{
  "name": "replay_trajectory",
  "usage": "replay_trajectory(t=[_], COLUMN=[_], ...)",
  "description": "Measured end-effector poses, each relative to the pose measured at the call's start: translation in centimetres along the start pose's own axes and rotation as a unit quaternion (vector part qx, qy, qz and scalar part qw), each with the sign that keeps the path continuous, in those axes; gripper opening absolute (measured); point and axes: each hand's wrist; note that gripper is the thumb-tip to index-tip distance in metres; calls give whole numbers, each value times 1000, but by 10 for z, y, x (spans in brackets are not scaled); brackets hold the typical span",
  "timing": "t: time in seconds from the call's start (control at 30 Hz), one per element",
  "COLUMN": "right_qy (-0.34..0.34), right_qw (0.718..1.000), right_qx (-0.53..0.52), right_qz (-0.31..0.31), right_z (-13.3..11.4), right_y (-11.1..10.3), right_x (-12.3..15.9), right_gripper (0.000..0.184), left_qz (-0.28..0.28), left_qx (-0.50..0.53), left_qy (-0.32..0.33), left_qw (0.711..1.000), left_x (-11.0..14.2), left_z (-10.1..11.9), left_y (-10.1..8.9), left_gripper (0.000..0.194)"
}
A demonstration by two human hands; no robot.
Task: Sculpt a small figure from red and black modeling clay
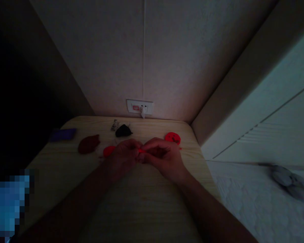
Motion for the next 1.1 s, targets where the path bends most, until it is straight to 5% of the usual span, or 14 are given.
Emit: replay_trajectory(t=[0.6, 1.1], right_qy=[-3, 49], right_qw=[999, 997], right_qx=[-16, -47], right_qz=[-38, 35], right_z=[-1, 5], right_y=[0, 3], right_x=[-1, 2], right_gripper=[13, 18], left_qz=[-20, 13], left_qx=[11, 10], left_qy=[-26, -12], left_qw=[999, 1000], left_x=[2, 1], left_z=[0, 0], left_y=[-3, 3], left_gripper=[28, 32])
Point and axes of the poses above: each hand's wrist, its own x-axis away from the middle knuckle, its own y-axis out of the palm, z = x × y, and after that the axes turned 10 degrees about -x, right-handed
